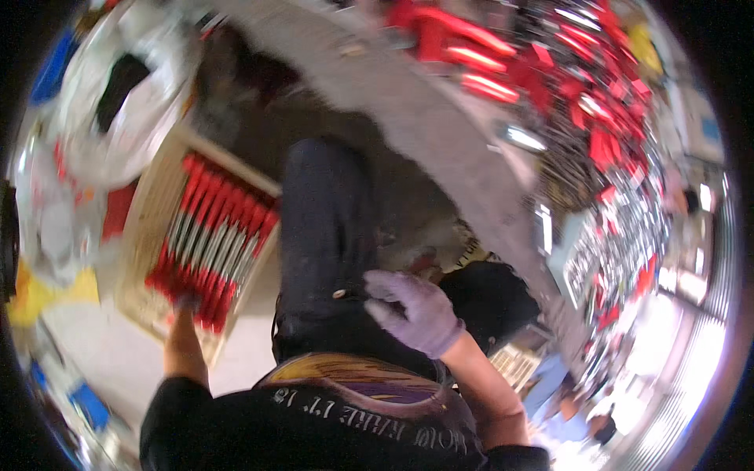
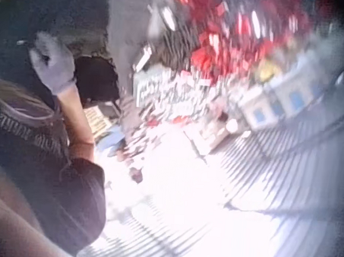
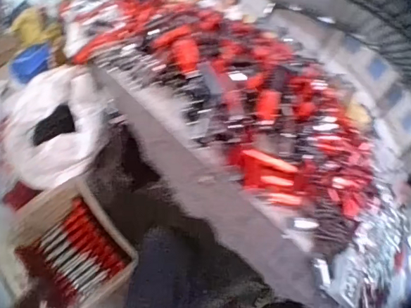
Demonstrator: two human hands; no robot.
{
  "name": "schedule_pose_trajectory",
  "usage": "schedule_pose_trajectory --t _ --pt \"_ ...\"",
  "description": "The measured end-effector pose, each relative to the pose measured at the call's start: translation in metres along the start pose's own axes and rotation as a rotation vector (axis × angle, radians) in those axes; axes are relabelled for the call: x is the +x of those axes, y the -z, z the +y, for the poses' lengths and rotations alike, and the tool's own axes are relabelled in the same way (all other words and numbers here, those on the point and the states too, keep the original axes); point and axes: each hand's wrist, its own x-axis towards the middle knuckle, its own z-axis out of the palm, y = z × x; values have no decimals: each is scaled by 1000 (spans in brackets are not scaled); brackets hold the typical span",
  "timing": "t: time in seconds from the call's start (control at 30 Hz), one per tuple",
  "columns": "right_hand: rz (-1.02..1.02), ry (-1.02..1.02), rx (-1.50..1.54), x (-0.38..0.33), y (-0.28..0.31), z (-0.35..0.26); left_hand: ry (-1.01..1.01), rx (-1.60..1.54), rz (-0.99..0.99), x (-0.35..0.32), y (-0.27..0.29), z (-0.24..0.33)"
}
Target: Manually assembling metal and red plastic handle components for a tool or pump system.
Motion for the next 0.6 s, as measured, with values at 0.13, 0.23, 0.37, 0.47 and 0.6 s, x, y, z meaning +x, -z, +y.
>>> schedule_pose_trajectory --t 0.13,0.23,0.37,0.47,0.6 --pt "119 264 -222 -13 32 3 257 419 -174 -15 5 6" --pt "408 431 -563 -39 86 24 442 560 -264 -1 21 64" --pt "1062 -257 -353 -112 185 82 186 138 -188 88 5 182" --pt "1168 -636 -670 -164 259 171 -450 1194 -98 123 4 214" --pt "882 -1067 -861 -228 327 323 -412 -56 38 115 16 494"
